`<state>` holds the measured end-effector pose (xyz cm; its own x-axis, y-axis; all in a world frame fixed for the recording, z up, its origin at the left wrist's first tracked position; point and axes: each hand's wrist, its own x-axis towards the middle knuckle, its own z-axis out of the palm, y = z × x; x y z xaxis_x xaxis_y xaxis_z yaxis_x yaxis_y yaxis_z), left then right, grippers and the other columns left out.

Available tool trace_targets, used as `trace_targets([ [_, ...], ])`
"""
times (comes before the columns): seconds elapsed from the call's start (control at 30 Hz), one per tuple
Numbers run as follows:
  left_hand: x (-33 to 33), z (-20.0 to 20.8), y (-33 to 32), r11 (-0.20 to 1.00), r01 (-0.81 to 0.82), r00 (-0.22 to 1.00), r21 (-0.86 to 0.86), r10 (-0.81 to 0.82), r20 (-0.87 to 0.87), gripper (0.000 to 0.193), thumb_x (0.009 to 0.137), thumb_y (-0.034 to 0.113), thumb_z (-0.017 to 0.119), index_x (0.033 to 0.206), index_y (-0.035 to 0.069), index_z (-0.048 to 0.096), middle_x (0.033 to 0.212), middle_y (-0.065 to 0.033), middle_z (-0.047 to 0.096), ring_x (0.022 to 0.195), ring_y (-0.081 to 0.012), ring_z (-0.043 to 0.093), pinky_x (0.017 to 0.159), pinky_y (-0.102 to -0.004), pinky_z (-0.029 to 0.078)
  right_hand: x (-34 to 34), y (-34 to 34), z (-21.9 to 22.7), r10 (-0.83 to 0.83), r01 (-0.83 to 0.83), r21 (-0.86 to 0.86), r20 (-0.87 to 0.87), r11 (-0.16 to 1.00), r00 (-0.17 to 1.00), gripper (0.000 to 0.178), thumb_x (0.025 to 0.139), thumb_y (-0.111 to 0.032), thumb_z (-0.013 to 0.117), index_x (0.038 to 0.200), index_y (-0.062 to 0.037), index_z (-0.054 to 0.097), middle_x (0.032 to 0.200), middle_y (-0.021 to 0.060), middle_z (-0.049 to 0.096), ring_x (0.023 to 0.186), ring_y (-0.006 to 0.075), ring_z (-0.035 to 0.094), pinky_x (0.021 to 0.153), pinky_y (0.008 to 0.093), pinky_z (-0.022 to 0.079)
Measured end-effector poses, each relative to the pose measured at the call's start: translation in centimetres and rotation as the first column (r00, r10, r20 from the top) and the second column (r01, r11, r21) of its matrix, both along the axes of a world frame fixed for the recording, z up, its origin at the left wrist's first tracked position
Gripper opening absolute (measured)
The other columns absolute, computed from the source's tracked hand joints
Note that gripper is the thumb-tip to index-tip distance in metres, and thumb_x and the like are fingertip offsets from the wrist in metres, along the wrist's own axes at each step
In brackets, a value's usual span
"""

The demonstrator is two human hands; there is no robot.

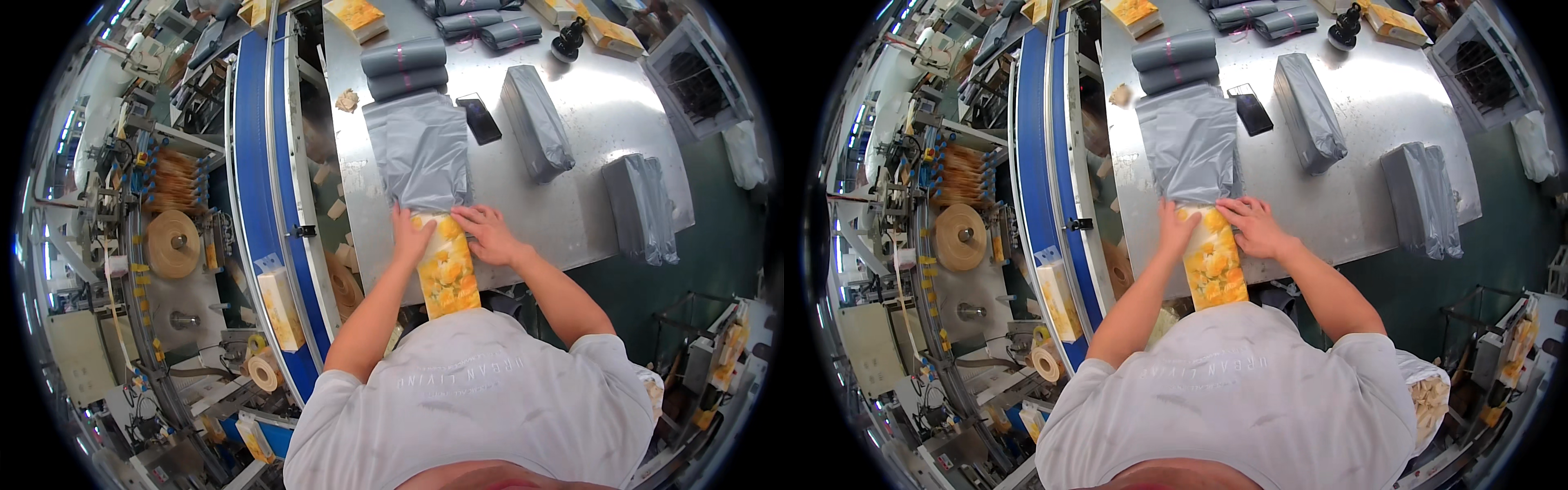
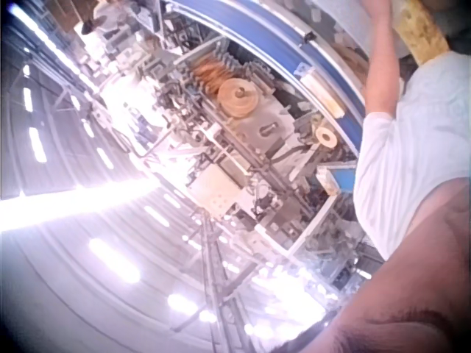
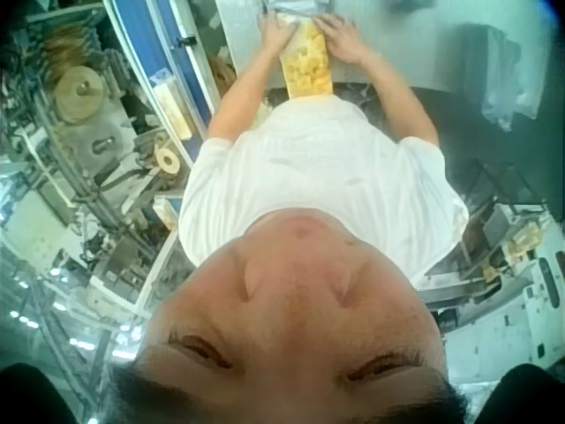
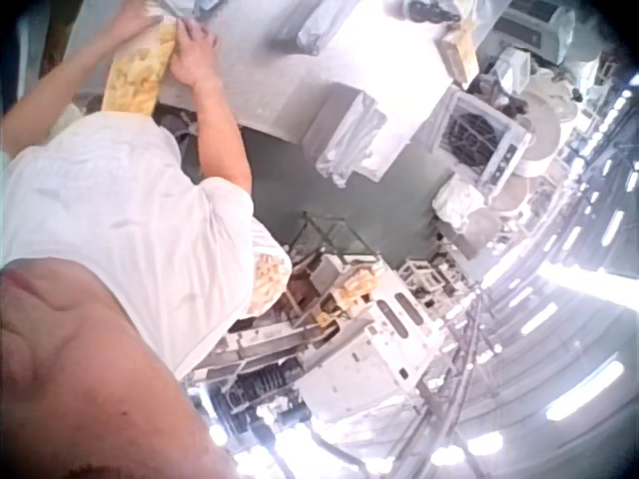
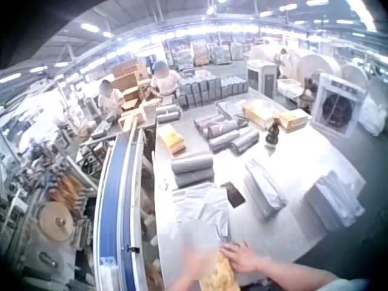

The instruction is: The person takes boxes from a conveyor belt and places them into gray plastic mailer bags. They fold the top of the bags closed and stack the sealed packages on a metal table. The person also briefly handles crumpled paper from a large white bag.

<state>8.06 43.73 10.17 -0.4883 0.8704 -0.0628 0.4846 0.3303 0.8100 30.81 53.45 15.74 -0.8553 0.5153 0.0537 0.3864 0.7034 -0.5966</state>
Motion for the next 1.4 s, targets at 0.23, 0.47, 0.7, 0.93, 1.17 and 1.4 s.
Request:
trace_targets([
  [0.23,-1.6,-1.7,-5.7,0.939,0.264,0.959,0.222,-0.280,0.042,0.052,0.095,0.019,0.075,0.138,-0.004,0.058,0.162,-0.0315,0.040,0.148,-0.0474,0.044,0.120,-0.0497,0.039,-3.2,1.9,-4.3,-0.347,0.347,0.006,0.047,0.938,0.937,0.021,0.093,-0.016,0.064,0.108,-0.0038,0.073,0.111,0.0169,0.071,0.112,0.0396,0.062,0.098,0.0466,0.052],
  [0.47,-5.1,-0.3,-1.1,0.988,0.091,0.903,-0.126,-0.135,-0.409,0.028,0.092,0.016,0.069,0.115,0.001,0.074,0.120,-0.0177,0.071,0.117,-0.0416,0.062,0.098,-0.0527,0.051,-3.3,1.1,-6.4,-0.411,0.413,0.020,0.151,0.911,0.899,0.018,0.095,-0.020,0.063,0.094,-0.0052,0.074,0.097,0.0164,0.074,0.103,0.0397,0.065,0.093,0.0509,0.053],
  [0.7,-4.5,-0.9,-7.7,0.528,0.644,0.595,-0.553,-0.801,-0.072,0.024,0.086,0.019,0.067,0.099,0.001,0.075,0.101,-0.0241,0.073,0.096,-0.0440,0.068,0.086,-0.0531,0.056,2.4,-4.7,-3.1,0.082,0.017,-0.158,0.596,0.987,0.799,0.026,0.088,-0.029,0.068,0.094,-0.0054,0.076,0.100,0.0183,0.077,0.101,0.0420,0.070,0.090,0.0527,0.057],
  [0.93,-3.4,-3.6,-13.0,0.903,0.398,0.917,-0.165,-0.388,0.089,0.020,0.088,0.019,0.071,0.096,0.001,0.072,0.098,-0.0244,0.072,0.095,-0.0419,0.069,0.082,-0.0493,0.055,4.8,-6.9,-6.0,-0.272,0.390,-0.319,0.355,0.864,0.894,0.023,0.084,-0.025,0.071,0.098,-0.0089,0.079,0.097,0.0172,0.077,0.095,0.0407,0.072,0.083,0.0496,0.059],
  [1.17,-3.7,0.0,-12.7,0.870,0.342,0.939,-0.355,-0.331,0.093,0.022,0.091,0.021,0.075,0.096,0.000,0.071,0.087,-0.0202,0.072,0.080,-0.0365,0.070,0.074,-0.0439,0.055,-0.8,-8.7,-0.7,0.240,-0.122,-0.400,0.260,0.909,0.935,0.025,0.090,-0.024,0.070,0.107,-0.0058,0.076,0.098,0.0195,0.076,0.095,0.0405,0.072,0.086,0.0510,0.058],
  [1.4,-2.9,-4.5,-16.0,0.989,0.049,0.926,-0.140,0.008,0.379,0.014,0.096,0.011,0.073,0.104,-0.001,0.075,0.089,-0.0120,0.077,0.080,-0.0223,0.071,0.075,-0.0379,0.056,-7.6,-11.6,-2.5,-0.001,0.021,-0.113,0.174,0.993,0.985,0.032,0.093,-0.022,0.073,0.121,-0.0091,0.067,0.118,0.0152,0.071,0.109,0.0376,0.069,0.090,0.0469,0.057],
])
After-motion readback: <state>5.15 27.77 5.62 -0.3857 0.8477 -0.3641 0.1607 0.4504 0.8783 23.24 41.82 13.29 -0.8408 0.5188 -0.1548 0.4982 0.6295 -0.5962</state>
